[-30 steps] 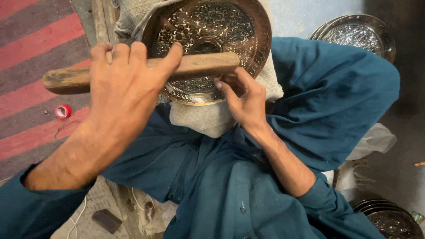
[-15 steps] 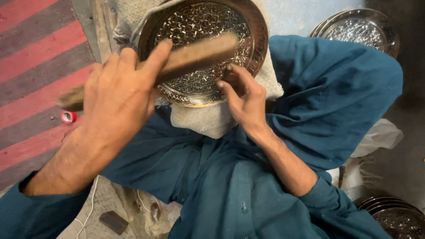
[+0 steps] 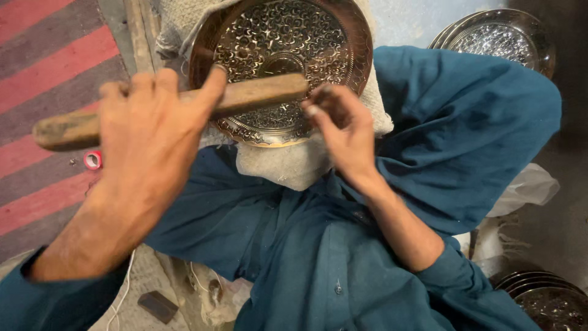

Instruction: The person sits on the floor and repeatedly strikes an ornate brass tray with a wooden mallet, holding a small punch against the tray surface with the other hand to emboss the decorative pattern. They briefly pause to reposition the tray and rope holding it, then resume hammering.

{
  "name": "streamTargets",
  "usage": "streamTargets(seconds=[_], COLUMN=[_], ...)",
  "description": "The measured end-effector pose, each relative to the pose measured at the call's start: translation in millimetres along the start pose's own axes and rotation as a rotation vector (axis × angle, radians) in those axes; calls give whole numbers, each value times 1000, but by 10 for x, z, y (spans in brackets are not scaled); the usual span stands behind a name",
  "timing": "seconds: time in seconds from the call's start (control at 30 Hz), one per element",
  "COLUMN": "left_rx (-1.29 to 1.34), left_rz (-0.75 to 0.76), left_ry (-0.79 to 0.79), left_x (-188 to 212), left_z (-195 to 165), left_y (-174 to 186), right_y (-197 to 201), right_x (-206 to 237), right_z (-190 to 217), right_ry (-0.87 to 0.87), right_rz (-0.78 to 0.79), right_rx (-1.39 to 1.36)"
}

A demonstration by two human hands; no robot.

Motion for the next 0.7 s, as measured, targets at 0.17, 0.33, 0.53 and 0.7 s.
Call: streamTargets(seconds=[0.17, 0.33, 0.53, 0.7], left_rx=[499, 675, 793, 660], left_rz=[242, 307, 279, 361], left_ry=[144, 164, 148, 191], left_x=[134, 257, 286, 248], left_z=[67, -16, -48, -78], left_y=[-69, -283, -301, -303], right_y=[103, 96, 89, 92], right_x=[-43, -74, -28, -4], right_z=[43, 93, 48, 35], right_ry=[-27, 59, 43, 98], right_rz=[101, 212, 171, 211], right_rx=[-94, 224, 113, 176])
Point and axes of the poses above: each hand's wrist, its own x-axis away from the middle knuckle, its own y-axis out of the back of the hand, z = x × y, the point moved 5 cm from there along -x, towards the middle knuckle, and after that the axes turned 13 degrees about y, right-handed, at the moved point
